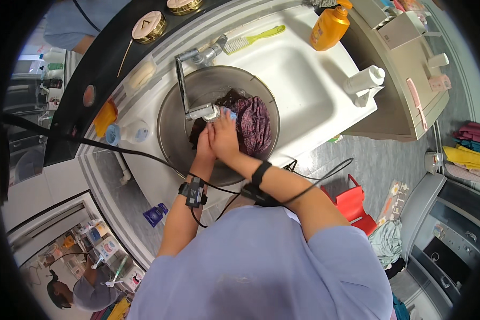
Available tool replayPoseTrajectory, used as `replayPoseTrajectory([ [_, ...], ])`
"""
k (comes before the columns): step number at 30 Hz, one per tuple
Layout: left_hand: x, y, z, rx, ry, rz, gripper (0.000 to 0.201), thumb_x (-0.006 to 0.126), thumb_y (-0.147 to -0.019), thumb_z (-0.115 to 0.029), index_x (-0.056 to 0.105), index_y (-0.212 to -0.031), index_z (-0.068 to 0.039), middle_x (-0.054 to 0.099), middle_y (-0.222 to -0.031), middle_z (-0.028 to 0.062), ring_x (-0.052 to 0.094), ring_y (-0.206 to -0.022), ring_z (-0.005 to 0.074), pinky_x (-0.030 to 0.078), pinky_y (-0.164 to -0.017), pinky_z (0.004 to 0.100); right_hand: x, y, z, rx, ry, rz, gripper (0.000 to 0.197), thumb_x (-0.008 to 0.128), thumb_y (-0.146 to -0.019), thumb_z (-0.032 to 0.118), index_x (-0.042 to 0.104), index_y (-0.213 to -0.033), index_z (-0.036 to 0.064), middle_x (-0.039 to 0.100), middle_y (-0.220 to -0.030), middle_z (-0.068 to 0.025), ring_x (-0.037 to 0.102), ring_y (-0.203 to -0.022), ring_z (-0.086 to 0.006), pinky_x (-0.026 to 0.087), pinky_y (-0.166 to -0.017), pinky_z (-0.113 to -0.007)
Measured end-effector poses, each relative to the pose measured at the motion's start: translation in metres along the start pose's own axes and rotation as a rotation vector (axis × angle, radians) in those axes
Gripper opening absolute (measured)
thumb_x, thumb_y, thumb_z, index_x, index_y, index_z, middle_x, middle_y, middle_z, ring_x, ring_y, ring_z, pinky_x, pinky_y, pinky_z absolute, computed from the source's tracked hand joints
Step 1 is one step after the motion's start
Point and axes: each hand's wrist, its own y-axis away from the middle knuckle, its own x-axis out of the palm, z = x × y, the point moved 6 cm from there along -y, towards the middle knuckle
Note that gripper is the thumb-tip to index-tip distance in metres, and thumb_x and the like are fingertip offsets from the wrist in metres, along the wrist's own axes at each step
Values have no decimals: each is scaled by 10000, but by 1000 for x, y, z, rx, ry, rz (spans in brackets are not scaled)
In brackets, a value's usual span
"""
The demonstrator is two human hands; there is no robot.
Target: Wash a small amount of clothing by hand in a sink.
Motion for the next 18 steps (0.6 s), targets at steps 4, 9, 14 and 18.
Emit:
replayPoseTrajectory([
  [4, -19, -14, -14, 37, -92, -70, 346, 395, -990, -241, 456, -1281, -63, 540, -1261, 76, 528, -1142, 212, 410, -1003, 366, -6, 18, 9, 58, -130, 47, 454, 513, -894, 185, 441, -1253, -83, 329, -1392, -300, 330, -1258, -501, 283, -1055, -515],
  [9, 28, -13, 7, 147, -85, -75, 357, 341, -992, -214, 488, -1278, -60, 526, -1298, 96, 494, -1204, 230, 366, -1046, 386, -12, -45, -54, 171, -205, 66, 436, 535, -878, 205, 481, -1244, -27, 316, -1411, -283, 326, -1276, -460, 284, -1059, -500],
  [14, 41, -4, -5, 163, -40, 121, 400, 360, -956, -345, 532, -1192, -71, 553, -1238, 92, 529, -1135, 242, 379, -1010, 413, -38, -18, -15, 273, -32, -171, 415, 684, -721, 262, 582, -1083, 85, 553, -1129, -239, 516, -1044, -419, 402, -922, -436],
  [18, 54, -3, 6, 38, -10, 178, 406, 354, -972, -406, 562, -1115, -88, 607, -1107, 53, 569, -1036, 217, 426, -949, 376, -28, -22, -46, 303, -412, -177, 271, 707, -693, 96, 575, -926, 64, 615, -807, -174, 613, -776, -312, 477, -691, -374],
])
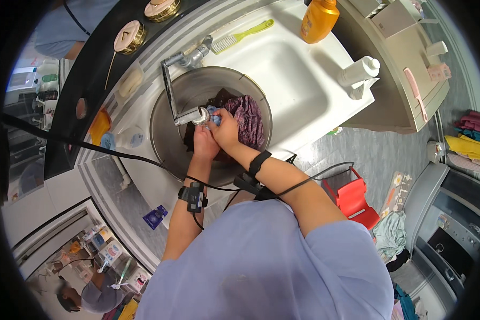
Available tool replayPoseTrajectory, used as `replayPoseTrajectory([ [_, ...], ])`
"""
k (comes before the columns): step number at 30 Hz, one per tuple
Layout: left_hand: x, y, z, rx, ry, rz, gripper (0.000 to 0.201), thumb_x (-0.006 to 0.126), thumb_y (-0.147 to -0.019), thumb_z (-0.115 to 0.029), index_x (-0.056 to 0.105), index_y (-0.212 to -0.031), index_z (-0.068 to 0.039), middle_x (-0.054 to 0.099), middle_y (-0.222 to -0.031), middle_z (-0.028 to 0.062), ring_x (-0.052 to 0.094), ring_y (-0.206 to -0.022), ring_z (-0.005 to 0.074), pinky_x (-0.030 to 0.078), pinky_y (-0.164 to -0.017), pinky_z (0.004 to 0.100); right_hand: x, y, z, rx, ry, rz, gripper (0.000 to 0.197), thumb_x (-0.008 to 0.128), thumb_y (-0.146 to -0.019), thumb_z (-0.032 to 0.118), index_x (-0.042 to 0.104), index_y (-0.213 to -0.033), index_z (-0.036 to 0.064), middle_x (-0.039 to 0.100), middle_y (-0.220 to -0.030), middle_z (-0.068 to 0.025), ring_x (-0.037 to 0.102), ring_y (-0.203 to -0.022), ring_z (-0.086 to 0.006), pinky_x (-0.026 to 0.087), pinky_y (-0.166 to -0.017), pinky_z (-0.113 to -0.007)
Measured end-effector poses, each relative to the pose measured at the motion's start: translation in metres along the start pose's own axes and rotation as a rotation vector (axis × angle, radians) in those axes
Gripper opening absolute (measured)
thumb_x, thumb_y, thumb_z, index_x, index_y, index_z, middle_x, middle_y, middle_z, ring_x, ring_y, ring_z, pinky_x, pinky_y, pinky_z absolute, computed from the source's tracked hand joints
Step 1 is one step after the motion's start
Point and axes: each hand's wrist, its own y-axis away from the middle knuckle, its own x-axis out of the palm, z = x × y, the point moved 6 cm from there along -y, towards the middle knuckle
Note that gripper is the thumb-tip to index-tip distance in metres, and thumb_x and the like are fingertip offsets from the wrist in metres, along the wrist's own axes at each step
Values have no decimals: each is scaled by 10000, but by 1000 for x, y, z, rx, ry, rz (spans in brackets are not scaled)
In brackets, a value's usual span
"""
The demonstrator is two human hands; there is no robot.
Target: Wash a small amount of clothing by hand in a sink.
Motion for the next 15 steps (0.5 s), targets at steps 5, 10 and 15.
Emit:
replayPoseTrajectory([
  [5, -30, 11, -13, 39, -119, -289, 431, 396, -954, -456, 564, -1091, -84, 623, -983, 49, 596, -937, 205, 473, -862, 372, 2, 12, 8, 146, -86, 240, 182, 687, -682, 78, 550, -795, 36, 587, -712, -156, 578, -655, -309, 475, -664, -372],
  [10, -51, 25, -29, 84, -644, -302, 425, 430, -945, -459, 560, -1080, -78, 617, -930, 54, 610, -850, 190, 495, -779, 350, 1, 47, 43, 14, -115, 475, 190, 658, -678, 69, 488, -603, 24, 512, -564, -110, 524, -546, -255, 441, -574, -346],
  [15, -57, 38, -15, 161, -857, -282, 460, 406, -957, -482, 534, -1160, -89, 605, -1068, 56, 593, -974, 195, 497, -805, 344, 2, 34, 43, -218, 108, 302, 180, 652, -684, 130, 510, -597, 61, 551, -600, -127, 564, -586, -322, 454, -546, -402],
])
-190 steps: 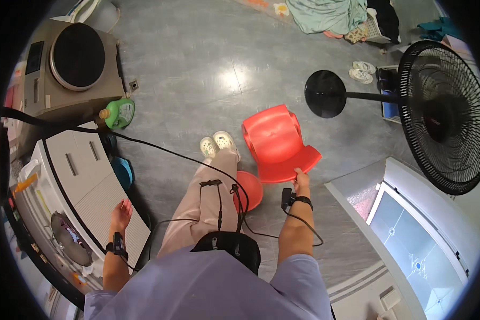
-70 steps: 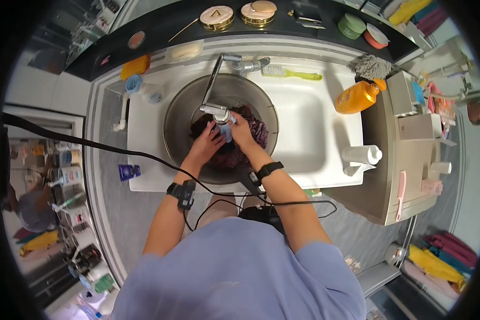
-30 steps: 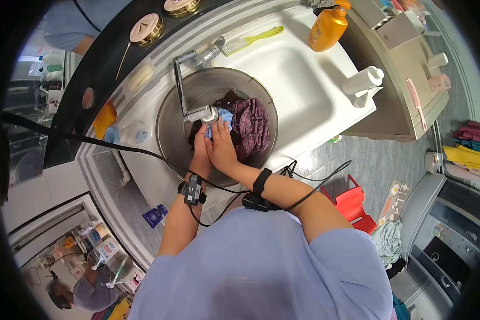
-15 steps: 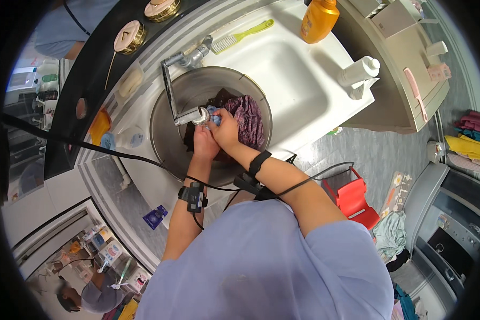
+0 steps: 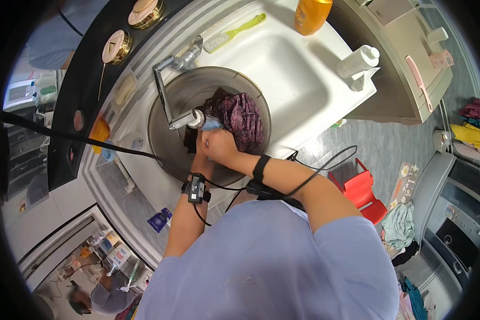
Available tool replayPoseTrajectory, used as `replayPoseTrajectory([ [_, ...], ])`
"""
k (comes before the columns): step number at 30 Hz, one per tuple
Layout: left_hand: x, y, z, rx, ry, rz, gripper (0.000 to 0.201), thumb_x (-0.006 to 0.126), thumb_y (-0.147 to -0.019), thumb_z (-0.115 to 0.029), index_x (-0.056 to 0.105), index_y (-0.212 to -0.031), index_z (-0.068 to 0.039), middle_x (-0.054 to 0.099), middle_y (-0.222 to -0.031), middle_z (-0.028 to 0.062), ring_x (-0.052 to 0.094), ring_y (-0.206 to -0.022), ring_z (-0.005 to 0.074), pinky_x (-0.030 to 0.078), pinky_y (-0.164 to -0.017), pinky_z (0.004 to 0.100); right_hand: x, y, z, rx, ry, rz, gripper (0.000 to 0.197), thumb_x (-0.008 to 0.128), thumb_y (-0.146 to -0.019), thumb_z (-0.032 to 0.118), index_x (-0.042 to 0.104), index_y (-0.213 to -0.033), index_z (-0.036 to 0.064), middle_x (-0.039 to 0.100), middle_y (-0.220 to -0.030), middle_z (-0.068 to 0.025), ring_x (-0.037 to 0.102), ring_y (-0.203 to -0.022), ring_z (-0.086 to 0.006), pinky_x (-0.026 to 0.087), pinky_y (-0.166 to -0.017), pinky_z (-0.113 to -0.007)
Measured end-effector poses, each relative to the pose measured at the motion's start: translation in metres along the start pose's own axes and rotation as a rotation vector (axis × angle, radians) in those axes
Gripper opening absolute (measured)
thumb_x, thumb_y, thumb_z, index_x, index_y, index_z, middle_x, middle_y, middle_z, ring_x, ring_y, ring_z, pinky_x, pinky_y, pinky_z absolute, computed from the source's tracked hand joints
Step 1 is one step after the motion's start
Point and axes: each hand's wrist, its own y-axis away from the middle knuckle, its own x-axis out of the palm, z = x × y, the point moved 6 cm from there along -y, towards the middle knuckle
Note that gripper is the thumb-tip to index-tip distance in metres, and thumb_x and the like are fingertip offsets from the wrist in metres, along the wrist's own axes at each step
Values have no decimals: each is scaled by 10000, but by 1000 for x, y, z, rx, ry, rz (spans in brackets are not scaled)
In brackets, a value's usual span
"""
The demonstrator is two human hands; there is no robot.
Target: Wash a small amount of clothing by hand in a sink.
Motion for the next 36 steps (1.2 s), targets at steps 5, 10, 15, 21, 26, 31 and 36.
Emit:
replayPoseTrajectory([
  [5, 8, -28, 14, -165, 422, -182, 479, 397, -959, -475, 483, -1227, -88, 573, -1170, 57, 562, -1059, 223, 463, -912, 369, -2, -21, -29, 144, 102, -131, 131, 636, -712, 167, 553, -648, 88, 608, -669, -124, 615, -668, -336, 488, -585, -428],
  [10, 23, -38, 16, -229, 448, -132, 497, 421, -928, -531, 569, -1131, -103, 611, -1113, 79, 591, -1017, 240, 468, -924, 408, -6, -34, -88, 547, 190, -147, 132, 619, -783, 189, 579, -760, 65, 620, -724, -147, 612, -708, -357, 486, -637, -458],
  [15, -20, -72, 9, -187, 699, 120, 406, 440, -947, -455, 597, -1050, -95, 636, -1007, 66, 620, -910, 224, 502, -828, 367, 6, -14, -26, 72, 97, -237, 226, 632, -800, 176, 520, -922, 22, 498, -905, -192, 482, -880, -382, 403, -766, -453],
  [21, -12, -45, 28, -152, 573, -16, 380, 413, -955, -423, 592, -1029, -96, 625, -1003, 78, 609, -908, 225, 498, -789, 382, 5, -14, -9, 73, 188, -231, 272, 654, -758, 173, 519, -939, 23, 490, -936, -163, 459, -905, -368, 366, -778, -455],
  [26, -7, -62, 66, -140, 726, -206, 377, 401, -959, -409, 584, -1054, -93, 620, -1022, 82, 606, -923, 228, 496, -796, 388, 26, -50, -48, 72, 295, -73, 251, 664, -713, 103, 543, -924, 44, 533, -928, -164, 483, -895, -384, 389, -761, -451],
  [31, 11, -59, 62, -362, 654, -202, 354, 343, -973, -332, 547, -1143, -98, 616, -1094, 82, 598, -985, 244, 486, -860, 389, 26, -56, -101, 223, 300, -115, 167, 628, -710, 111, 585, -856, 42, 573, -869, -166, 526, -852, -374, 411, -753, -440],
  [36, -7, -74, 40, -117, 1020, 179, 355, 373, -961, -342, 556, -1142, -97, 613, -1131, 84, 593, -1005, 239, 465, -893, 361, 29, -20, -30, -67, 250, -174, 116, 633, -717, 74, 556, -795, 35, 541, -839, -163, 492, -797, -364, 385, -714, -433],
])
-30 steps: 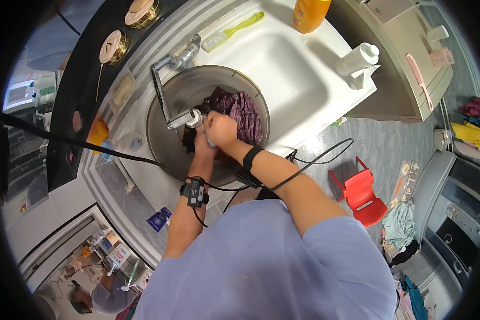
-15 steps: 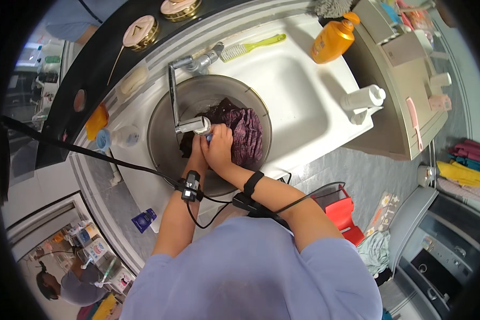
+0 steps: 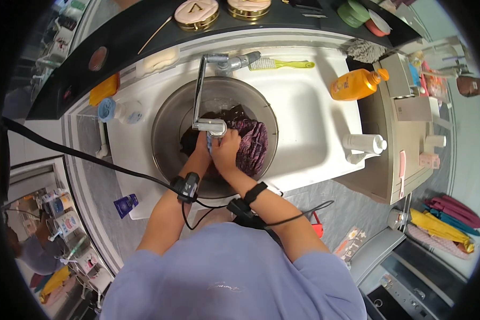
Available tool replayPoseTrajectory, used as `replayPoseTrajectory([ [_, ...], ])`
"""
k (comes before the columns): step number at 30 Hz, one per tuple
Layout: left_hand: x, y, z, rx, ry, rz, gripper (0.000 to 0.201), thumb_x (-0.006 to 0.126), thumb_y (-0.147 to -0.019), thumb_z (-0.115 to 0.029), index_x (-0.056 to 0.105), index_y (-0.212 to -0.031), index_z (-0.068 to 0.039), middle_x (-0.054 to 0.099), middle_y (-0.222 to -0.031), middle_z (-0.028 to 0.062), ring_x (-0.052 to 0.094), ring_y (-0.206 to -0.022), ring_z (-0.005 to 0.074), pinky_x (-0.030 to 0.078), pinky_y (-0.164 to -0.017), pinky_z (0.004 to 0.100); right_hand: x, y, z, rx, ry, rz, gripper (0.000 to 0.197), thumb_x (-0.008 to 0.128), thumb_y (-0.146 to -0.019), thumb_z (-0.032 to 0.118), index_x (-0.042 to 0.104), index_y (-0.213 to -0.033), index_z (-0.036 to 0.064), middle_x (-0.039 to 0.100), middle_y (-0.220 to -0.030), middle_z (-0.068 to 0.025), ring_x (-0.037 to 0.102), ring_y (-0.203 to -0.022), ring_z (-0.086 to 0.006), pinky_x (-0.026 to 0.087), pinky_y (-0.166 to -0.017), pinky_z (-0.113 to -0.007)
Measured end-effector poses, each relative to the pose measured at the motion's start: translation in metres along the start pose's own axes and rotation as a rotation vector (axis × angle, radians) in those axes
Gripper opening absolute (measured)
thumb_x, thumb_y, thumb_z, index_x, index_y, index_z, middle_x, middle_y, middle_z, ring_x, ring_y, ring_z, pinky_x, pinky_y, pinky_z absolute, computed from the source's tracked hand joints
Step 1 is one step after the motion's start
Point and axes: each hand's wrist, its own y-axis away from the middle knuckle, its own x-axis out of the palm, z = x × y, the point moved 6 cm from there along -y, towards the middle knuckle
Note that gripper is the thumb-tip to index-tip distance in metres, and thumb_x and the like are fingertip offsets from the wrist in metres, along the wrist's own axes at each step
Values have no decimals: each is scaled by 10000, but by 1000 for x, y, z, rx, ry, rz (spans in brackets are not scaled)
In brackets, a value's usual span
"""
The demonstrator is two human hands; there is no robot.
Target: Wash a small amount of clothing by hand in a sink.
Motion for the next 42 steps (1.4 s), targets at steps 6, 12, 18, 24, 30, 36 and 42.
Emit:
replayPoseTrajectory([
  [6, -28, -2, 18, 47, -321, -163, 348, 389, -962, -340, 548, -1152, -95, 605, -1159, 73, 587, -1022, 233, 458, -900, 362, -12, 5, 20, -15, 24, 258, 99, 662, -709, 71, 571, -707, 33, 556, -711, -140, 524, -723, -367, 416, -695, -434],
  [12, -37, -2, -1, 657, -1366, -52, 343, 404, -964, -338, 539, -1163, -93, 598, -1187, 62, 581, -1039, 227, 451, -906, 363, 22, -32, 7, 174, -308, 193, 204, 695, -648, 110, 637, -816, 8, 660, -858, -172, 629, -859, -349, 496, -759, -394],
  [18, 0, 13, 18, 32, -137, -350, 334, 439, -959, -343, 554, -1136, -85, 615, -1131, 73, 595, -1009, 220, 472, -871, 383, 35, -44, -53, 234, -224, 280, 298, 765, -610, 229, 639, -770, 12, 657, -740, -166, 661, -733, -324, 511, -655, -354],
  [24, 1, 26, 3, 57, -57, -118, 328, 451, -952, -343, 563, -1094, -68, 642, -1029, 71, 636, -879, 229, 497, -817, 392, -6, -2, 5, 166, -441, 98, 179, 694, -731, 150, 591, -693, 8, 629, -731, -164, 626, -684, -326, 487, -618, -368],
  [30, -24, 12, 6, 261, -571, -236, 326, 447, -954, -351, 577, -1078, -79, 642, -1019, 90, 627, -895, 231, 494, -831, 386, -3, 3, 19, 6, -56, 260, 320, 645, -786, 180, 483, -564, 15, 531, -617, -201, 544, -565, -365, 408, -524, -436],
  [36, 8, 19, 34, 134, -110, -374, 313, 449, -953, -337, 583, -1066, -78, 641, -1015, 100, 626, -888, 239, 495, -834, 371, 0, -20, -38, 455, 123, 172, 275, 711, -701, 266, 684, -839, 29, 652, -824, -243, 644, -824, -391, 516, -715, -455],
  [42, 36, 37, 27, 53, -44, -176, 279, 474, -936, -305, 596, -1045, -79, 656, -974, 74, 636, -857, 209, 505, -821, 341, -5, -25, -41, 400, -18, 187, 166, 637, -748, 162, 628, -800, 4, 646, -739, -194, 638, -688, -350, 485, -626, -399],
])
